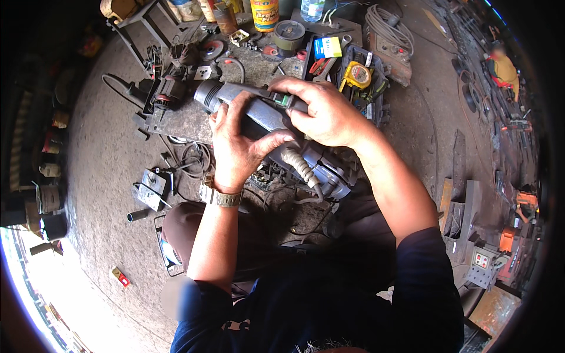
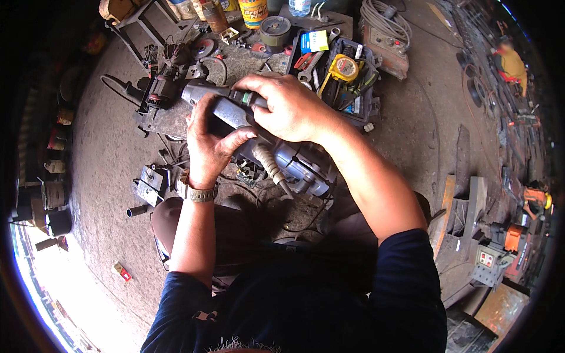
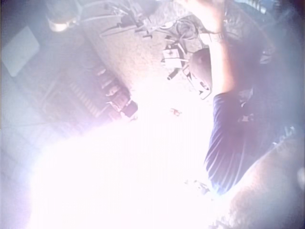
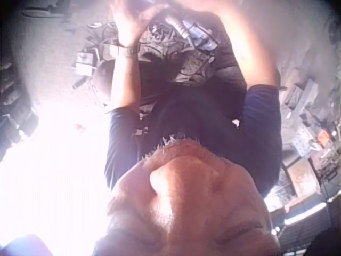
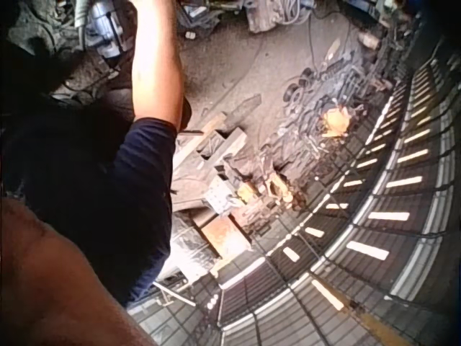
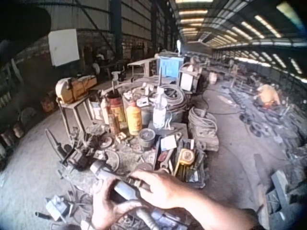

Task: The person sits on the floor and uses pliers to remove a small metal pin from a gray electrical device. They then manipulate the device's internal components with their fingers and reposition the device on the workbench.

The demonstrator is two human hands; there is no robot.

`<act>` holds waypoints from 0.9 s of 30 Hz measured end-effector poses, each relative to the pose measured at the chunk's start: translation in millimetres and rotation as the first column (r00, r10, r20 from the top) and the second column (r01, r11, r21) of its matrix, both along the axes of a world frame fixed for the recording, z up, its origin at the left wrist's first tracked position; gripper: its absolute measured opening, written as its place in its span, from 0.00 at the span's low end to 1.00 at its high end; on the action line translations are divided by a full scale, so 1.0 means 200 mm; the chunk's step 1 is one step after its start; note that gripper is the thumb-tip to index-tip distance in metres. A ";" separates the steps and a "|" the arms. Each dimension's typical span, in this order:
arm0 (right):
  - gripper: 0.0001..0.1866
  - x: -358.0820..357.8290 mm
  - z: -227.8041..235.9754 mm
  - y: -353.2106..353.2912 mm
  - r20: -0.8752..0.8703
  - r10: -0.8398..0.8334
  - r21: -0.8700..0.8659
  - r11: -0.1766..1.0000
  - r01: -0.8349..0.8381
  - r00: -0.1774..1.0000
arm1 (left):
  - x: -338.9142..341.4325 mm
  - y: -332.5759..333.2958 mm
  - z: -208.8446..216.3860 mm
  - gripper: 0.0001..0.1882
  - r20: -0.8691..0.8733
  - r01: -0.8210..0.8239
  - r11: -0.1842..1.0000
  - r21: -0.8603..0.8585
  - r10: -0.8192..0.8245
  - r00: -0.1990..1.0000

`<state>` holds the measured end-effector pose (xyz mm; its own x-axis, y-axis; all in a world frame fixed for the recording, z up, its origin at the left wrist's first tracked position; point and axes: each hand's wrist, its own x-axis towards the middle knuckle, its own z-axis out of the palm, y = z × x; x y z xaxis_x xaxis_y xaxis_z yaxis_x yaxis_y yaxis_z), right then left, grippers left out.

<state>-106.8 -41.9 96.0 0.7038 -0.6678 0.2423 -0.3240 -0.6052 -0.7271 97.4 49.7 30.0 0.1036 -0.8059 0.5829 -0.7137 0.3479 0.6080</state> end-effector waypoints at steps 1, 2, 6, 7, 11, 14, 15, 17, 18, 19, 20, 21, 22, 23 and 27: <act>0.24 0.01 0.01 0.00 -0.002 0.015 0.018 1.000 -0.015 1.000 | 0.00 0.00 0.00 0.53 -0.013 0.004 1.000 0.011 -0.004 1.000; 0.24 0.01 0.03 0.00 -0.003 0.031 0.037 0.999 -0.031 1.000 | 0.00 0.00 0.00 0.53 -0.026 0.008 1.000 0.022 -0.007 1.000; 0.24 0.01 -0.08 -0.07 0.112 -0.009 0.275 0.961 -0.022 0.994 | -0.02 -0.02 0.06 0.53 -0.016 0.074 0.997 -0.007 -0.074 0.997; 0.23 0.01 -0.02 -0.06 0.132 -0.008 0.373 0.927 -0.042 0.991 | -0.01 -0.01 0.07 0.52 -0.003 0.074 0.997 -0.002 -0.074 0.997; 0.22 0.02 -0.01 -0.11 0.221 -0.093 0.576 0.816 -0.053 0.971 | 0.00 0.00 0.09 0.42 -0.036 0.070 0.997 0.038 -0.069 0.997; 0.21 0.01 0.01 -0.14 0.266 -0.114 0.656 0.749 -0.093 0.957 | 0.00 0.00 0.10 0.30 -0.152 0.058 0.995 0.082 -0.046 0.987; 0.21 0.01 0.03 -0.14 0.270 -0.112 0.650 0.754 -0.095 0.956 | -0.01 0.00 0.11 0.26 -0.194 0.054 0.994 0.097 -0.034 0.980; 0.22 0.01 0.03 -0.14 0.301 -0.103 0.671 0.729 -0.134 0.948 | -0.04 0.00 0.13 0.23 -0.236 0.035 0.998 0.054 -0.021 0.972; 0.22 0.01 0.03 -0.14 0.316 -0.099 0.681 0.716 -0.153 0.944 | -0.06 0.00 0.13 0.21 -0.257 0.024 0.999 0.033 -0.014 0.966; 0.23 0.01 0.04 -0.14 0.308 -0.101 0.679 0.720 -0.144 0.946 | -0.07 0.00 0.14 0.22 -0.224 -0.030 0.999 0.046 0.040 0.974; 0.24 0.02 0.05 -0.12 0.303 -0.116 0.682 0.720 -0.130 0.946 | -0.08 0.01 0.15 0.22 -0.191 -0.083 0.995 0.058 0.093 0.977; 0.24 0.02 0.06 -0.11 0.299 -0.131 0.684 0.720 -0.117 0.945 | -0.09 0.03 0.17 0.22 -0.155 -0.132 0.988 0.076 0.142 0.978; 0.24 0.03 0.06 -0.09 0.295 -0.146 0.686 0.720 -0.103 0.944 | -0.10 0.04 0.20 0.22 -0.117 -0.180 0.979 0.093 0.190 0.975; 0.24 0.03 0.06 -0.08 0.308 -0.167 0.674 0.733 -0.091 0.937 | -0.10 0.05 0.21 0.22 -0.053 -0.227 0.972 0.061 0.231 0.972; 0.24 0.06 0.06 -0.06 0.348 -0.203 0.652 0.754 -0.081 0.915 | -0.11 0.06 0.24 0.19 0.107 -0.255 0.961 -0.108 0.267 0.958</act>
